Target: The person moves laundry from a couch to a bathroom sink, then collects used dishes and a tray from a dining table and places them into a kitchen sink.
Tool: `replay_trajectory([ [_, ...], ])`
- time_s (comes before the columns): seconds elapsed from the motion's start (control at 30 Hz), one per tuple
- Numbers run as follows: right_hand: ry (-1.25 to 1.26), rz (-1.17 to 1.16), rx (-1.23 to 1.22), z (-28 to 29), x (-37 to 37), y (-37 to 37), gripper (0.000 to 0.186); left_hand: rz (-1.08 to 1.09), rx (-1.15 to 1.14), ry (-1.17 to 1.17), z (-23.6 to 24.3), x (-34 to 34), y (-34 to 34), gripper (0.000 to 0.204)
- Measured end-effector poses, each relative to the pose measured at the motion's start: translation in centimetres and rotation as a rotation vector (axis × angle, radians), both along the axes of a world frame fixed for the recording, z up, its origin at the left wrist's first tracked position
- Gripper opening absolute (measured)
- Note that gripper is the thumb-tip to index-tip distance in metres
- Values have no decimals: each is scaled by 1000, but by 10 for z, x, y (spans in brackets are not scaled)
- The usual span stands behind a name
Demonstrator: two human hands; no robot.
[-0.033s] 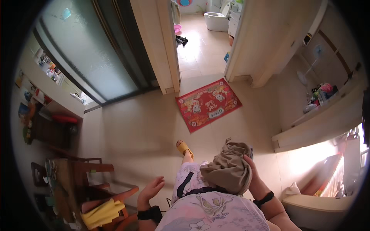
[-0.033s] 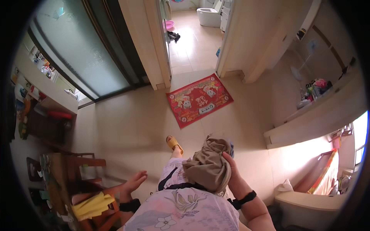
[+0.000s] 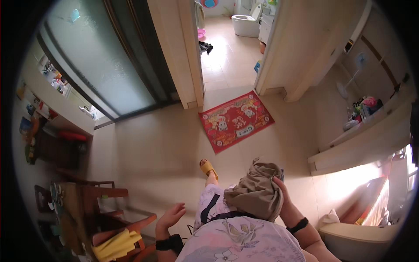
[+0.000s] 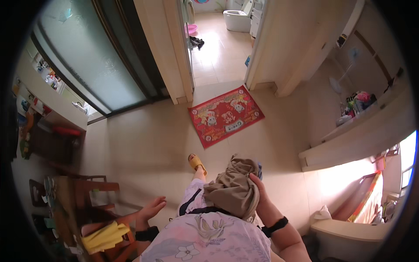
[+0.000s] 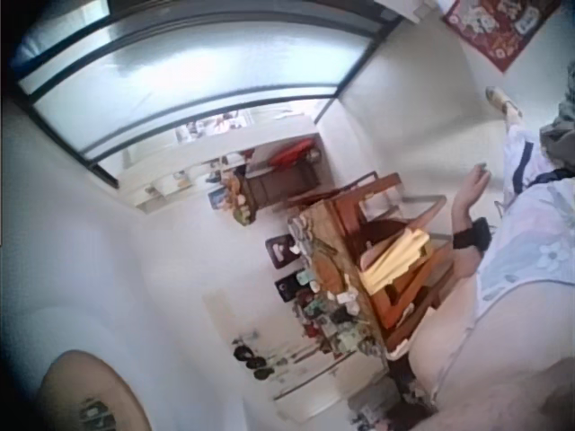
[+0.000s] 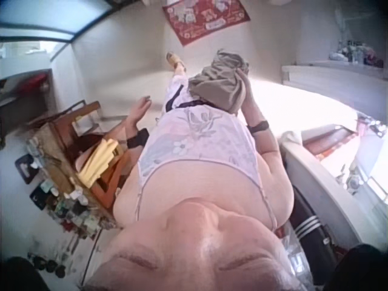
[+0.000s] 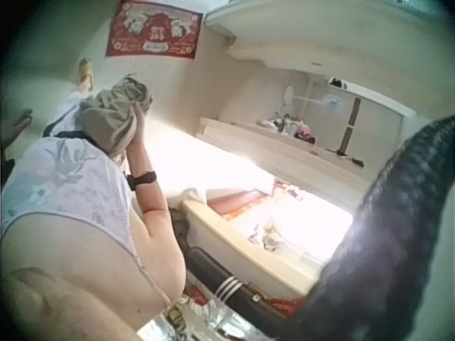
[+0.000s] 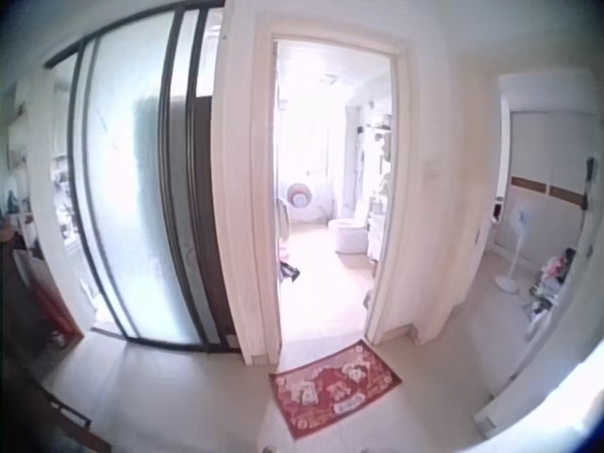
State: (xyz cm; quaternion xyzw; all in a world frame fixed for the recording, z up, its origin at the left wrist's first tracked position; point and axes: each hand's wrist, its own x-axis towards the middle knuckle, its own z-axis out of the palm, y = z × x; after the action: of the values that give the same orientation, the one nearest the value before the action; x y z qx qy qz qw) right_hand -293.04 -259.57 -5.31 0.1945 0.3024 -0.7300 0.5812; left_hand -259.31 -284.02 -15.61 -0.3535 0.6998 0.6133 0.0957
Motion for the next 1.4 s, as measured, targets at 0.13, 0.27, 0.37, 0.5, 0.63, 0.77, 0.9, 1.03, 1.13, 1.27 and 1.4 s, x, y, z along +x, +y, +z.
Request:
replay_trajectory([
  [0.13, 34, -35, 24, -11, -39, -74, 49, -97, -195, -177, 4, -51, -72, 46],
  [0.27, 81, -175, -132, -4, -86, -150, 50, -93, -371, -49, 62, -142, -163, 44],
  [0.37, -92, 5, -175, -9, -98, -183, 55, -137, -500, 67, 79, -176, -207, 43],
  [0.5, -102, -41, -109, -14, -103, -222, 52, -198, -504, 85, 79, -197, -243, 45],
  [0.63, -131, -19, -184, -28, -132, -242, 51, -179, -510, 77, 71, -212, -248, 47],
  [0.77, -83, -21, -161, -22, -147, -264, 52, -178, -339, 4, 59, -209, -239, 47],
  [0.9, -117, 0, -47, -22, -163, -268, 53, -269, -292, -99, 49, -230, -251, 49],
  [1.03, -159, -31, -15, -41, -199, -272, 53, -370, -355, -104, 54, -291, -278, 47],
  [1.13, -142, -55, 62, -47, -228, -283, 54, -390, -285, -110, 64, -358, -295, 46],
  [1.27, -207, -53, 26, -59, -295, -305, 48, -464, -231, -26, 61, -463, -323, 45],
  [1.4, -126, 18, 74, -37, -391, -315, 44, -517, -136, -8, 57, -579, -335, 47],
])
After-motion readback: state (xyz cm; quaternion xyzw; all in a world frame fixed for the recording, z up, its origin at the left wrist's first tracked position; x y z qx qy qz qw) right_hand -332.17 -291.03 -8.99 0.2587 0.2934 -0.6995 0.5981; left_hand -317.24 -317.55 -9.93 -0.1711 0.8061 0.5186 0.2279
